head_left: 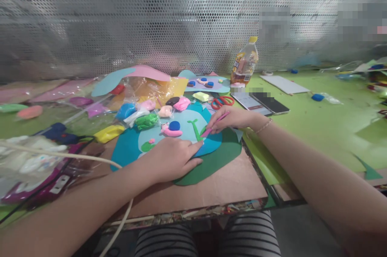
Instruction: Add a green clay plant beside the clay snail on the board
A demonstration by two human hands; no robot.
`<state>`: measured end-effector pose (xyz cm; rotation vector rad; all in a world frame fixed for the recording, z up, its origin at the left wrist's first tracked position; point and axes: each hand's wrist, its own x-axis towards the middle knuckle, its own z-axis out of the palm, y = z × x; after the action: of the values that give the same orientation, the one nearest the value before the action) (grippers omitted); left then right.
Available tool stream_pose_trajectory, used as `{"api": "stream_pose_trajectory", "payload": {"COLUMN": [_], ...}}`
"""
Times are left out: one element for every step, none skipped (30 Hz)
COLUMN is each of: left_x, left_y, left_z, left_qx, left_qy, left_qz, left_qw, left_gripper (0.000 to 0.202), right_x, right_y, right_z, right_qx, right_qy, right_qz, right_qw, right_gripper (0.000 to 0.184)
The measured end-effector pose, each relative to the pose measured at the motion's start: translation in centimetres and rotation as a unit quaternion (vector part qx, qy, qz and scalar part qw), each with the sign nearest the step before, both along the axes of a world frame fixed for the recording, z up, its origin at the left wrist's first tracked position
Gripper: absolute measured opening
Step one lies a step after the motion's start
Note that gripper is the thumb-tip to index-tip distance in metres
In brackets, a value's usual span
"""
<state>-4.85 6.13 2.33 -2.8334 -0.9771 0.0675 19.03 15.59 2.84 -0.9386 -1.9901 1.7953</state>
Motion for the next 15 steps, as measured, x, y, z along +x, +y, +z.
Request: {"api": "stream_pose_trajectory", "payload": {"left_x": [0.01, 0.02, 0.04, 0.05, 0.07, 0.07, 0.08, 0.07, 0.07, 0.06, 0.05, 0.05, 0.05, 0.06, 0.08], "left_y": [0.0, 0.02, 0.04, 0.05, 0.07, 0.08, 0.08, 0.07, 0.06, 0.05, 0.05, 0.04, 0.04, 0.05, 0.05], "left_z": [0.0, -0.01, -0.01, -0.02, -0.02, -0.02, -0.01, 0.0, 0.01, 0.03, 0.05, 0.07, 0.08, 0.09, 0.1], "left_qx": [0.0, -0.001, -0.002, -0.004, -0.006, -0.008, -0.009, -0.01, -0.01, -0.01, -0.011, -0.012, -0.013, -0.013, -0.013], "left_qy": [-0.001, -0.002, -0.002, -0.002, -0.001, 0.0, 0.0, 0.0, -0.001, -0.001, -0.001, -0.001, 0.0, 0.001, 0.002], "left_qz": [-0.001, 0.0, 0.001, 0.002, 0.004, 0.005, 0.005, 0.005, 0.004, 0.004, 0.004, 0.004, 0.005, 0.006, 0.007], "left_qw": [1.0, 1.0, 1.0, 1.0, 1.0, 1.0, 1.0, 1.0, 1.0, 1.0, 1.0, 1.0, 1.0, 1.0, 1.0], "left_gripper": [0.044, 0.044, 0.044, 0.044, 0.044, 0.044, 0.044, 0.043, 0.043, 0.043, 0.043, 0.043, 0.043, 0.043, 0.043], "right_x": [-0.03, -0.07, -0.11, -0.16, -0.19, -0.22, -0.24, -0.24, -0.23, -0.21, -0.18, -0.15, -0.11, -0.06, -0.02], "right_y": [-0.06, -0.14, -0.24, -0.35, -0.46, -0.56, -0.64, -0.7, -0.74, -0.75, -0.73, -0.7, -0.66, -0.61, -0.57], "right_z": [0.07, 0.16, 0.28, 0.41, 0.54, 0.67, 0.76, 0.84, 0.88, 0.89, 0.87, 0.83, 0.78, 0.72, 0.67], "right_qx": [-0.002, -0.003, -0.003, -0.003, -0.003, -0.004, -0.004, -0.005, -0.006, -0.006, -0.007, -0.007, -0.008, -0.01, -0.011], "right_qy": [0.0, -0.002, -0.005, -0.008, -0.009, -0.009, -0.009, -0.009, -0.01, -0.013, -0.015, -0.016, -0.017, -0.018, -0.017], "right_qz": [-0.003, -0.005, -0.004, -0.003, 0.0, 0.003, 0.008, 0.014, 0.018, 0.022, 0.024, 0.025, 0.025, 0.024, 0.024], "right_qw": [1.0, 1.0, 1.0, 1.0, 1.0, 1.0, 1.0, 1.0, 1.0, 1.0, 1.0, 1.0, 1.0, 1.0, 1.0], "right_gripper": [0.025, 0.024, 0.023, 0.023, 0.023, 0.023, 0.023, 0.023, 0.024, 0.025, 0.025, 0.026, 0.027, 0.028, 0.028]}}
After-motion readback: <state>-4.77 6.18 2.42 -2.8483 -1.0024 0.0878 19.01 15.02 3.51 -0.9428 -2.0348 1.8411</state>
